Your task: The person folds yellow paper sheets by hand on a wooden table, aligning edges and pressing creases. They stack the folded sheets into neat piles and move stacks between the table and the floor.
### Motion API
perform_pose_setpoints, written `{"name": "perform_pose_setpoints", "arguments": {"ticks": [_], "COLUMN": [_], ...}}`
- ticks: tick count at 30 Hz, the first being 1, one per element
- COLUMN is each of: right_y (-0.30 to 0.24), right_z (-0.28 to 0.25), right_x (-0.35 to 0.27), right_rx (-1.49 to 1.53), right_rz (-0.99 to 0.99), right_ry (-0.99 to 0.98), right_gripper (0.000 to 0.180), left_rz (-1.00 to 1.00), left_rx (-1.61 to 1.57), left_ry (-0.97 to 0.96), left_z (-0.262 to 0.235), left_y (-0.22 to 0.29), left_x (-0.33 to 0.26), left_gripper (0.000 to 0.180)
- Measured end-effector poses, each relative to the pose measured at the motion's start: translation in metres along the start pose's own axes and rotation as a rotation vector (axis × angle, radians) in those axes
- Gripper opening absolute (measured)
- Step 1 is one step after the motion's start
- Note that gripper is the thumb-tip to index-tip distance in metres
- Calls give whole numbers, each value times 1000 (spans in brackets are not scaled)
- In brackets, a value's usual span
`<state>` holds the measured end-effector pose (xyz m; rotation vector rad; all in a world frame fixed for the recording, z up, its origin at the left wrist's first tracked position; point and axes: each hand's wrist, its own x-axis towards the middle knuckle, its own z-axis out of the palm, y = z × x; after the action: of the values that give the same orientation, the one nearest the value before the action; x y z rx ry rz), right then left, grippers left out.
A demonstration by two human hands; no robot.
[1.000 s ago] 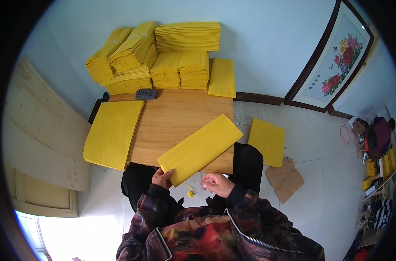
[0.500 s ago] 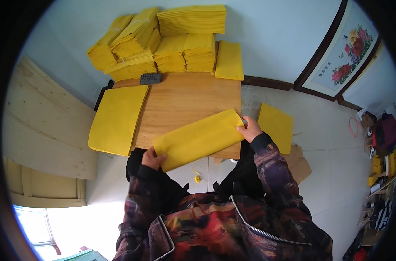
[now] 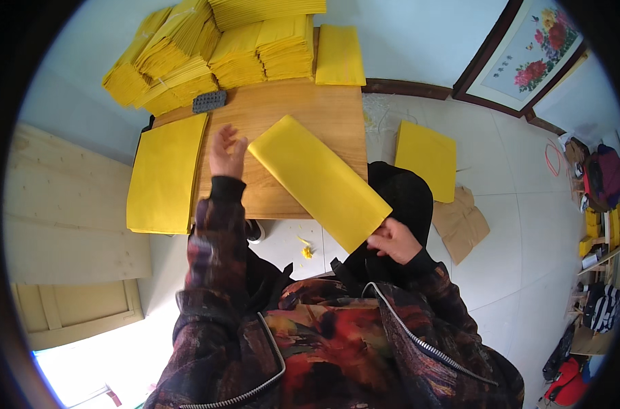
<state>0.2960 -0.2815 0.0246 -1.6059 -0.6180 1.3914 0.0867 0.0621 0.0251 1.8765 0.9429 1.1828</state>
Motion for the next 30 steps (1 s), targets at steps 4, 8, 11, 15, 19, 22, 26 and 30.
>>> {"name": "perform_pose_setpoints", "arguments": {"ticks": [4,8,11,15,19,22,26,30], "right_y": [-1,-8,-11,-15,-26,-34,-45,-58], "right_z": [-7,-14,-16,-15,-14,-11,-9,-17], "right_x": [15,44,53,51,48,41,29,33], "right_rx": [63,-94,-107,-192,-353,-291,-209,-108], "right_rz": [-140,-311,-307,-304,-336,-338,-336,-544], "right_ry": [189,180,126,51,39,-74,-75,79], "right_gripper": [46,29,14,17,19,11,11,10], "left_rz": [-399,-808,-852,-1034,-988,-810,-580,-454], "left_rx": [-493,-510,-558,-659,-731,-539,-576,-415], "left_ry": [-402,-688,-683,-536,-453,-488,-477,-608], "left_z": [-1,12,34,56,57,48,46,64], "left_y": [39,57,57,61,69,76,97,107], "left_x": [-111,-191,-196,-187,-187,-179,-160,-103], "left_gripper": [12,30,37,32,26,28,32,33]}}
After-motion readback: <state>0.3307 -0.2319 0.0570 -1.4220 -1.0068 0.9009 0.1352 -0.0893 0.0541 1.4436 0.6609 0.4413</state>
